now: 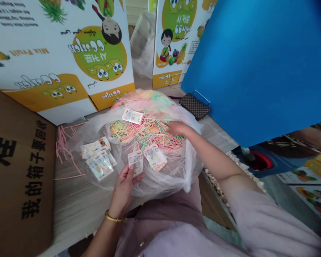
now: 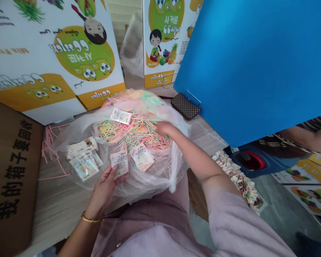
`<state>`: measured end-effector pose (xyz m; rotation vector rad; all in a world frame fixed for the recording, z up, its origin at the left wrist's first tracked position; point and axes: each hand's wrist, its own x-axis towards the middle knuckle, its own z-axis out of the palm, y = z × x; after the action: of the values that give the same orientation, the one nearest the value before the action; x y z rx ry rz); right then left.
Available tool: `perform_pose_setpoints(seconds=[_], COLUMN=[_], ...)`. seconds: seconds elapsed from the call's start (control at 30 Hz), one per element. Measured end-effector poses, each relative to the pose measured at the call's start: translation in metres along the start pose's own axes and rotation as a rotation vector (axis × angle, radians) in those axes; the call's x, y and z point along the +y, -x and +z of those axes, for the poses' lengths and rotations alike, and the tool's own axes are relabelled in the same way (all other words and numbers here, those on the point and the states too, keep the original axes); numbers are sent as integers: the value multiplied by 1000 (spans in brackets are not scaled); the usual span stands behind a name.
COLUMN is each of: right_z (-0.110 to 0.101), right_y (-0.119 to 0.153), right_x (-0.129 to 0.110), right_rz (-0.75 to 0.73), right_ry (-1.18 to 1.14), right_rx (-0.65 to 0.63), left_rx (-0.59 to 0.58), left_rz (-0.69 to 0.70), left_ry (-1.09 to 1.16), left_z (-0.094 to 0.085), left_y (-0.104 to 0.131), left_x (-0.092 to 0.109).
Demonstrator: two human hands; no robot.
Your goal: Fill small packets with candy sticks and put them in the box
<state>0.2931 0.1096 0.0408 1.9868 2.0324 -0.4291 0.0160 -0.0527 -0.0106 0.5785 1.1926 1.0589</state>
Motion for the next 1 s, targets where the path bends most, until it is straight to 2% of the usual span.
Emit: perform_pose_setpoints(seconds=[0.23, 0.37, 0.53, 0.67, 0.83, 0.93, 1.0], right_z=[1, 4, 10, 16, 20, 21, 21], right_y=[-3, -3, 14, 24, 27, 29, 33], right_x=[-10, -11, -5, -7, -20, -27, -29], right_rz=[-14, -29, -69, -59, -83, -135, -181], right_ry=[19, 14, -12, -34, -228, -278, -231], right_rx=[-17, -11, 105, 188, 317, 249, 185], left_rx=[-19, 16, 78, 72, 104, 119, 124], left_rz=[86, 74, 60, 29, 39, 40, 33], left_ry=[10, 36, 90, 106, 138, 117, 111], left_z=[2, 3, -5, -5, 0, -1, -2], left_y=[0, 0, -1, -3, -6, -8, -8], left_x=[4, 3, 2, 6, 11, 13, 14])
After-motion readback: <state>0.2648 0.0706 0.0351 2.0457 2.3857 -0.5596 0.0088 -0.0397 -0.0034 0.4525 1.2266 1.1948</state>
